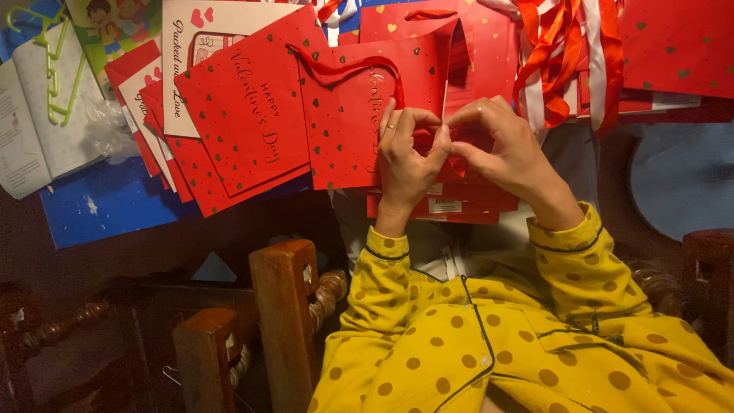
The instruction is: The person assembles red Valentine's Day gift bags by threading red ribbons through the bag handles and tying them. The person works on multiple bags one at a time, stacking completed bags on the table.
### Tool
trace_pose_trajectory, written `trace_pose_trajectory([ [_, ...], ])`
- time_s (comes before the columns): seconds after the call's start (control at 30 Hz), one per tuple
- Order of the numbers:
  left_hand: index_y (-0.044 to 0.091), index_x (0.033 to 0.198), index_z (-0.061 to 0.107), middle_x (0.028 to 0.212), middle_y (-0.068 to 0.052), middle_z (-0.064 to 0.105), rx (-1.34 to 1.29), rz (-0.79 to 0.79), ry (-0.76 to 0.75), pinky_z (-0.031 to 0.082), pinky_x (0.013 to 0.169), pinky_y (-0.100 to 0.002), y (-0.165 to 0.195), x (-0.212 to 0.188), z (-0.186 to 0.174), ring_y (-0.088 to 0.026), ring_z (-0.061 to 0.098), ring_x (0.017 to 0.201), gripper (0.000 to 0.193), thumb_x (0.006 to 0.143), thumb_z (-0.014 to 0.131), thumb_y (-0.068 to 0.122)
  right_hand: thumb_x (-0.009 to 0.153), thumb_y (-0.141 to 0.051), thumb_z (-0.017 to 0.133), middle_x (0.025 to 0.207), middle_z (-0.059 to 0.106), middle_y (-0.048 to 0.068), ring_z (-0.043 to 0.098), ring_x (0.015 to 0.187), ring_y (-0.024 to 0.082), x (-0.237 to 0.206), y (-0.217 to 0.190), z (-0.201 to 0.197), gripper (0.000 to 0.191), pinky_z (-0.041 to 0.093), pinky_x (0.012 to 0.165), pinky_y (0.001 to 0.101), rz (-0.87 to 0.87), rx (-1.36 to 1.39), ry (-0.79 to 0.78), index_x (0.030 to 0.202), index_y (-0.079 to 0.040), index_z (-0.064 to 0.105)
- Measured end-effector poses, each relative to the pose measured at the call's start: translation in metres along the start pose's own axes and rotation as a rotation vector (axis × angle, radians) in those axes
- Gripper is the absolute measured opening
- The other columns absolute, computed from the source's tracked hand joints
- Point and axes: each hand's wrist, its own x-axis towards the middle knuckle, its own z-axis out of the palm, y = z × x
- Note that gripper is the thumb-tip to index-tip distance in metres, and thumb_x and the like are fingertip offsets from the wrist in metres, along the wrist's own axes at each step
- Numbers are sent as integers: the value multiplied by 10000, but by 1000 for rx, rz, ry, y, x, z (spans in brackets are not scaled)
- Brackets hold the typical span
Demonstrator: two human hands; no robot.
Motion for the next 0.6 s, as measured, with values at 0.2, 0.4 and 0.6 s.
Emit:
trace_pose_trajectory([
  [0.2,110,873,600,835,-12,643,29,51,5,399,1234,-471,-1,-4,-1,-205,666,860,159,909,753,134,904,-77,764,985,680,65,606,937,233,-1,4,5,198,490,830,326,89,16,24,1083,-46,686],
  [0.4,82,946,620,863,-17,691,-49,-2,38,427,1209,-474,2,-5,-1,-197,690,839,139,899,748,107,915,-81,769,1022,690,71,617,955,246,-1,2,8,201,495,841,332,52,-23,67,1095,-46,687],
  [0.6,86,953,636,851,-17,698,-113,-55,74,459,1200,-468,3,-7,0,-196,704,860,139,907,767,96,908,-80,774,1002,677,79,619,937,248,-1,-1,10,218,494,817,337,76,-37,89,1110,-52,697],
])
